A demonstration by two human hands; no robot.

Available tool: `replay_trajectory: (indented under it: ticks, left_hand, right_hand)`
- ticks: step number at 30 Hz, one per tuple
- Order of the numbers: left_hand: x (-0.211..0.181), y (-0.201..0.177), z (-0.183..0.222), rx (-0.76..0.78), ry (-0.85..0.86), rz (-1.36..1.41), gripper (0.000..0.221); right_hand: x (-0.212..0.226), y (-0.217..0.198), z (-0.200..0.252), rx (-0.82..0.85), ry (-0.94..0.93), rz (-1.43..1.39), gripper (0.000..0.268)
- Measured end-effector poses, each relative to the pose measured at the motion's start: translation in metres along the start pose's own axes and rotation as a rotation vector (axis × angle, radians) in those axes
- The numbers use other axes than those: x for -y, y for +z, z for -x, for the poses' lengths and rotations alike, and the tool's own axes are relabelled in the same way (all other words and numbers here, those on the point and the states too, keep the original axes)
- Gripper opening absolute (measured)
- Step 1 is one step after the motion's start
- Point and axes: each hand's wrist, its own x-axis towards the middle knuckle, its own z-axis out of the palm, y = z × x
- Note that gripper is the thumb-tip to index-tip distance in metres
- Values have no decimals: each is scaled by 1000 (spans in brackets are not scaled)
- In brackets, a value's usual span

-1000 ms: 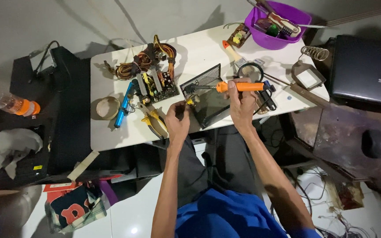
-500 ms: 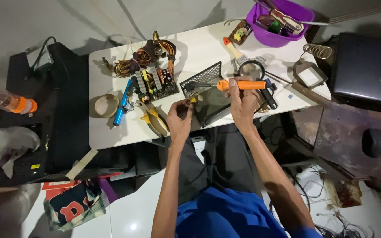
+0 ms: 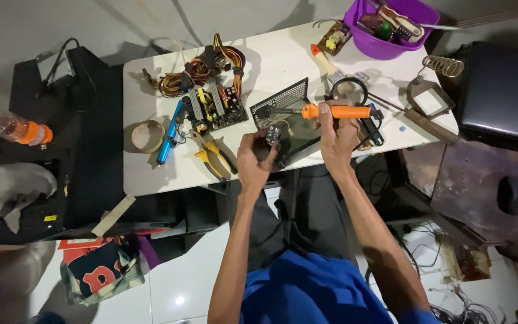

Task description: Using a soldering iron to melt solder and a desoldering pump to remove it from a circuit board.

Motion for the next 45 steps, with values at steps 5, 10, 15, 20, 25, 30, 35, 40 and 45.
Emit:
replay_trajectory:
  ticks: [5,10,15,20,25,30,35,40,45]
  left_hand:
    - [0,1,-2,-12,38,-41,33]
    - [9,0,-3,6,16,-35,33]
    - [7,-4,-2,8,84,-99,31]
    - [6,-3,-2,1,116,-147,29]
    - [6,-10,1,-3,125,-128,29]
    - [8,-14,7,11,83,109,30]
    - [5,-44,13,-84,154,134,26]
    - [29,-113,-10,-329,188,124,18]
    - [88,-170,-36,-236,-49,-840,46]
  right_hand:
    - [-3,0,1,15,2,-29,20]
    - [-7,-2,1,34,6,-35,18]
    - [-17,-1,5,31,-45,77,17]
    - [-14,-1,4,15,20,82,18]
    - [-27,-1,2,3,-2,41,17]
    - [-22,3,-4,-41,12,3,16]
    - [-24,4,-9,-12,49,61,16]
    - [-28,0,-16,16,4,140,23]
    - [-31,-4,-16,41,-2,92,21]
